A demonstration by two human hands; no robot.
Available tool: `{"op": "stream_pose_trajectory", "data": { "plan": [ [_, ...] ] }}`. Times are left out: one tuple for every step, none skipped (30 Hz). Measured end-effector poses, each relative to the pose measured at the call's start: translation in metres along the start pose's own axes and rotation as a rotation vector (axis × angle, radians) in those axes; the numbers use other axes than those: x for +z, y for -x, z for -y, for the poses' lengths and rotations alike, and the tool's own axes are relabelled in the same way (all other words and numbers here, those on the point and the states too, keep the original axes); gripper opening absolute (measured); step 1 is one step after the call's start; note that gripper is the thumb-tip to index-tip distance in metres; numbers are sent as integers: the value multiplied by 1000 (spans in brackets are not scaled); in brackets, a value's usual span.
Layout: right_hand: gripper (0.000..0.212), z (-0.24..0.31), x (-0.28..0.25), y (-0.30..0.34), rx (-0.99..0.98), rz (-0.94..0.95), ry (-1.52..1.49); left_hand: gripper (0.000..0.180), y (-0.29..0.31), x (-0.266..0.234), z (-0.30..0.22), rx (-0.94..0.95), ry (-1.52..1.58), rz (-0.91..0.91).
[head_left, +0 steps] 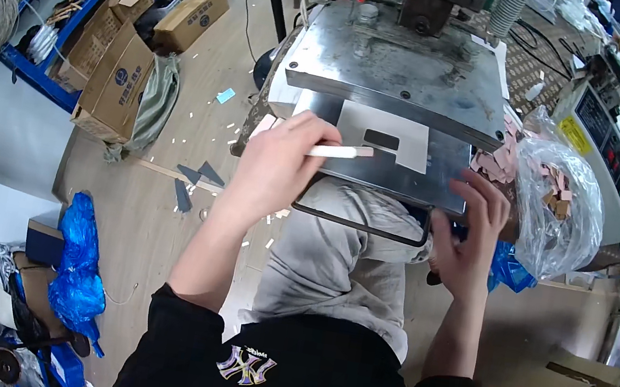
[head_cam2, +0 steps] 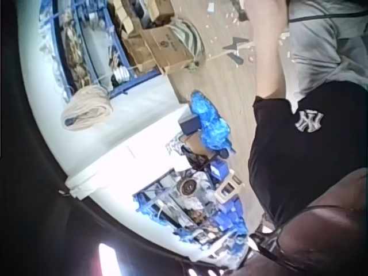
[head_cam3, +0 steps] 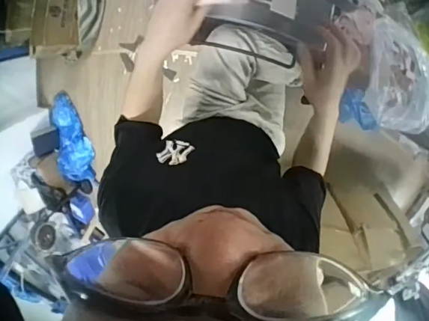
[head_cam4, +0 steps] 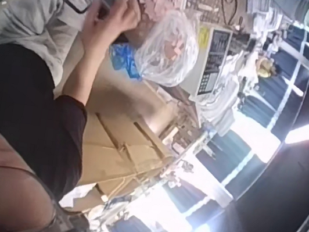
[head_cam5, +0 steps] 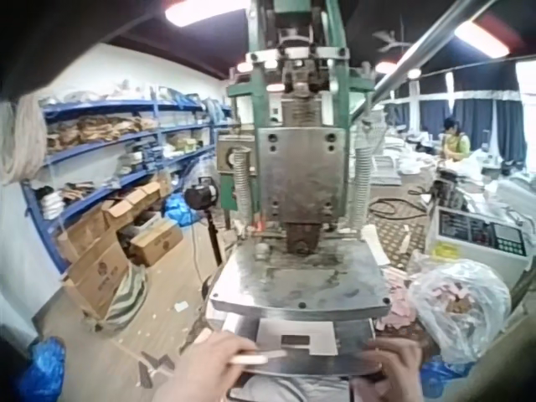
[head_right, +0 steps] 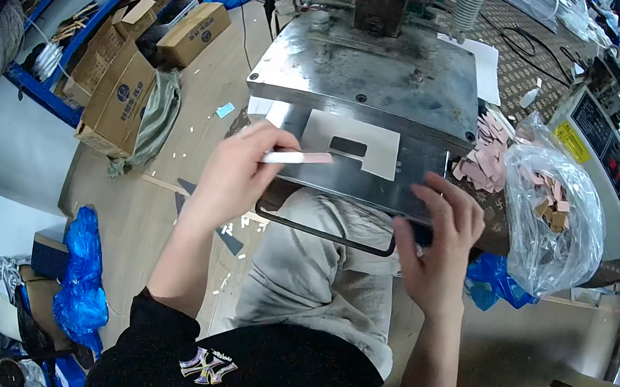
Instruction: Operating a manual press machine to stamp or cut small pink rectangular components.
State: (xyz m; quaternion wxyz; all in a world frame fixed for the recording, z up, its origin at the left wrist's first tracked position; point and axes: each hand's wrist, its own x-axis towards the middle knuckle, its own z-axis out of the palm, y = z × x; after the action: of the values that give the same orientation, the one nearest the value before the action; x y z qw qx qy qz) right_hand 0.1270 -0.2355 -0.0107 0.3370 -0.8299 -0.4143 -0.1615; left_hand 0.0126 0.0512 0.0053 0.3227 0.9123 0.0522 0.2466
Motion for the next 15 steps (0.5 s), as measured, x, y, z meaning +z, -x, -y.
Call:
{"op": "stream_pose_trajectory", "data": {
  "plan": [
    [44, 7, 2, -6, -3, -23, 0, 16, -6, 10, -7, 29, -85, 32],
    [46, 13, 4, -12, -35, 56, 10, 18, -11, 20, -12, 58, -171, 64],
    [48, 18, 6, -17, -69, 138, 22, 20, -16, 26, -15, 90, -257, 93],
    [48, 21, 9, -22, -59, 127, 25, 20, -20, 31, -15, 98, -255, 98],
    [49, 24, 12, -26, -79, 141, 22, 23, -24, 36, -15, 88, -293, 75],
    [50, 26, 15, -29, -99, 156, 16, 25, -27, 41, -14, 75, -332, 52],
    [50, 26, 18, -31, -120, 172, 9, 28, -28, 43, -13, 34, -375, 55],
    [50, 27, 19, -32, -115, 171, 8, 28, -27, 45, -13, 63, -373, 34],
    [53, 26, 20, -32, -123, 200, 8, 30, -24, 45, -13, 77, -348, 19],
    [56, 25, 22, -32, -132, 228, 9, 32, -20, 45, -14, 91, -323, 3],
    [58, 24, 23, -32, -140, 256, 10, 34, -16, 45, -15, 116, -296, -21],
    [58, 23, 24, -33, -136, 253, 10, 34, -12, 45, -16, 110, -299, -9],
    [59, 23, 25, -33, -149, 250, 7, 37, -9, 44, -16, 154, -289, 10],
    [60, 22, 26, -33, -160, 249, 4, 40, -6, 42, -17, 198, -279, 30],
    [62, 22, 27, -33, -167, 259, 1, 43, -5, 41, -17, 230, -267, 52]
  ]
}}
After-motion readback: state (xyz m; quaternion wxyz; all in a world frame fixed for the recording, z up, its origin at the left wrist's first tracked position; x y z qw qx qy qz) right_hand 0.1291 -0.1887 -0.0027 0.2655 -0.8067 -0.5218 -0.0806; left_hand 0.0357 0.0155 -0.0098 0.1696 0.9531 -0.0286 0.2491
